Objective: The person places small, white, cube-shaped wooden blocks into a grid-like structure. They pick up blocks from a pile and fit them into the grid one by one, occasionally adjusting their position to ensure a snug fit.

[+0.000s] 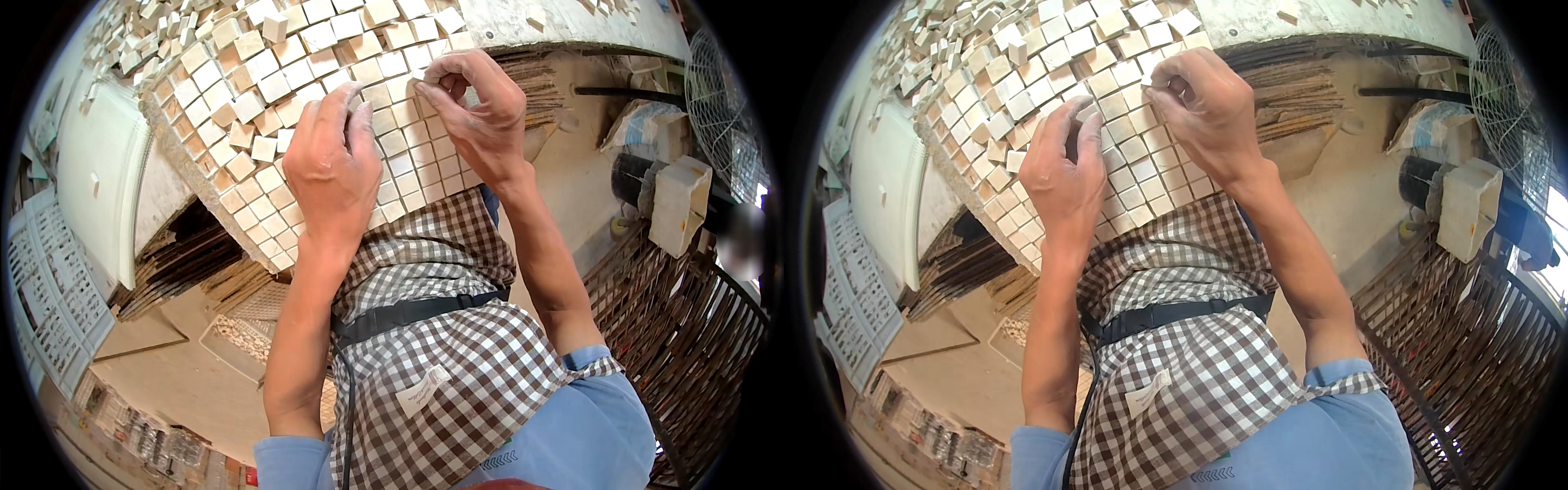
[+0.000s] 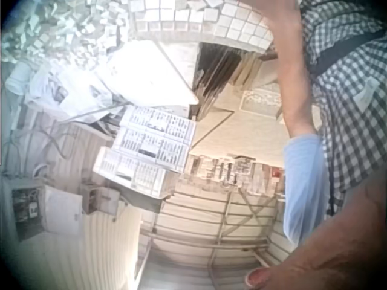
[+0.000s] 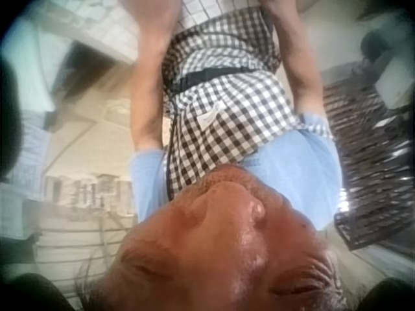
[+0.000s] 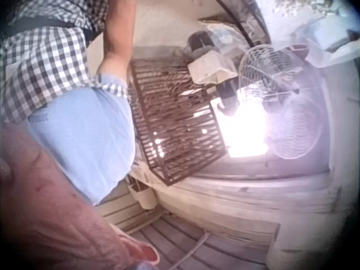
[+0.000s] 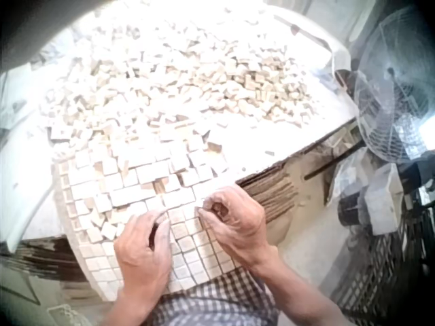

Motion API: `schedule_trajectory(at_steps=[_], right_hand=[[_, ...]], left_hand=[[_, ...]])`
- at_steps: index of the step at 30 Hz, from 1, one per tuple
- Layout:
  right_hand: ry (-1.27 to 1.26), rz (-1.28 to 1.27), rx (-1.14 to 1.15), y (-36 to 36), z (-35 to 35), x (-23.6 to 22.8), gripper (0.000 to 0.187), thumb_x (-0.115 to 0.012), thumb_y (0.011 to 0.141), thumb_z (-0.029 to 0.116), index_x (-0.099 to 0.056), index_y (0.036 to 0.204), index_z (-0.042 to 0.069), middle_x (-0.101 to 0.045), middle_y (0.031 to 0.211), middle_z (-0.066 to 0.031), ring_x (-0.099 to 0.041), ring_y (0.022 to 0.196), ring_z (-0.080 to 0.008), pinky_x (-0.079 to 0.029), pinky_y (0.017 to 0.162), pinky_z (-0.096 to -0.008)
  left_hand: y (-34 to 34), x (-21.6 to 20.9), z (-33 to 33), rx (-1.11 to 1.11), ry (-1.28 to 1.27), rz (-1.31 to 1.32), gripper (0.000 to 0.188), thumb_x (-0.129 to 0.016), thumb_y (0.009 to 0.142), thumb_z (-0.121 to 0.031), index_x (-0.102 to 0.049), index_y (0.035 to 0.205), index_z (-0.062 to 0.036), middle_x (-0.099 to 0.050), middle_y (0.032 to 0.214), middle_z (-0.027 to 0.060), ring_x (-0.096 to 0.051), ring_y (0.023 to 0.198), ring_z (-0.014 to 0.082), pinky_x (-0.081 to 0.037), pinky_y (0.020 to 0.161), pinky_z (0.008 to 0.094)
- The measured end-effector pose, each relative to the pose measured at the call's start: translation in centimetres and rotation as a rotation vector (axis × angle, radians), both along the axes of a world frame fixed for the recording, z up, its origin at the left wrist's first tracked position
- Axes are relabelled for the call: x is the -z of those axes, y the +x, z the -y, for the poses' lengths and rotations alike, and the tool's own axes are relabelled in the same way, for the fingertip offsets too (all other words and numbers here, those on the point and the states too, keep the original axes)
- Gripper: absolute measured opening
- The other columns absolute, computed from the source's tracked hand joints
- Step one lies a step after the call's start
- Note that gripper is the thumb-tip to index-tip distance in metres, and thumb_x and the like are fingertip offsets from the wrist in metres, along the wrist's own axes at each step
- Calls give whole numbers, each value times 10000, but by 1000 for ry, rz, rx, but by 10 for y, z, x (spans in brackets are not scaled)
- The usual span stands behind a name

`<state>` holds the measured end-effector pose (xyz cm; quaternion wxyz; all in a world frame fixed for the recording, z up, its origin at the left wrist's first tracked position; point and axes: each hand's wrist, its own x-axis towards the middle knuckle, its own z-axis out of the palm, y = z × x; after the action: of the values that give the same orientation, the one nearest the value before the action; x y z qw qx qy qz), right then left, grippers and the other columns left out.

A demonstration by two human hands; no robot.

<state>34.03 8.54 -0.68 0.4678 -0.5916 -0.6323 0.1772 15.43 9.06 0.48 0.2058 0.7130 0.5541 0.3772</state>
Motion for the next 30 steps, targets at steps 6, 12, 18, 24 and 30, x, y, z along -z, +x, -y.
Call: schedule_trajectory(at_steps=[6, 12, 18, 24, 30], right_hand=[[53, -116, -66, -13, 18, -4, 278, -806, 823, -78, -722, 1048, 63, -725, 928, -72, -704, 812, -186, -572, 727, -317], [77, -38, -150, -25, 33, -6, 382, -849, 794, -58, -729, 1136, 65, -744, 1071, -109, -736, 946, -268, -596, 791, -358], [5, -140, -138, -21, 34, -6, 447, -847, 817, 4, -741, 1244, 86, -719, 1130, -81, -710, 887, -173, -589, 782, -309], [-66, -109, -182, -22, 37, -12, 432, -842, 834, 28, -744, 1251, 84, -725, 1135, -85, -709, 922, -180, -587, 795, -323], [-154, -104, -202, -22, 40, -12, 360, -826, 851, 41, -752, 1203, 58, -731, 1109, -89, -706, 893, -197, -580, 773, -311]], left_hand=[[3, -20, 7, 36, -760, 825, 275, -614, 1090, -138, -704, 1257, 61, -766, 1049, 124, -735, 888, 159, -600, 785, 294], [-7, -16, 8, 48, -890, 1103, 262, -655, 1048, -50, -675, 1256, 107, -750, 1070, 146, -748, 929, 182, -633, 830, 287], [-14, -21, 13, -16, -951, 1188, 279, -651, 1025, -3, -653, 1281, 108, -746, 1085, 172, -760, 941, 198, -679, 851, 327], [-18, -21, 17, -19, -930, 1098, 268, -629, 1032, 5, -655, 1278, 107, -752, 1102, 165, -760, 948, 195, -658, 859, 317], [-18, -22, 21, 11, -929, 1029, 299, -612, 1067, -29, -634, 1332, 107, -740, 1171, 149, -764, 1000, 221, -641, 898, 331]])
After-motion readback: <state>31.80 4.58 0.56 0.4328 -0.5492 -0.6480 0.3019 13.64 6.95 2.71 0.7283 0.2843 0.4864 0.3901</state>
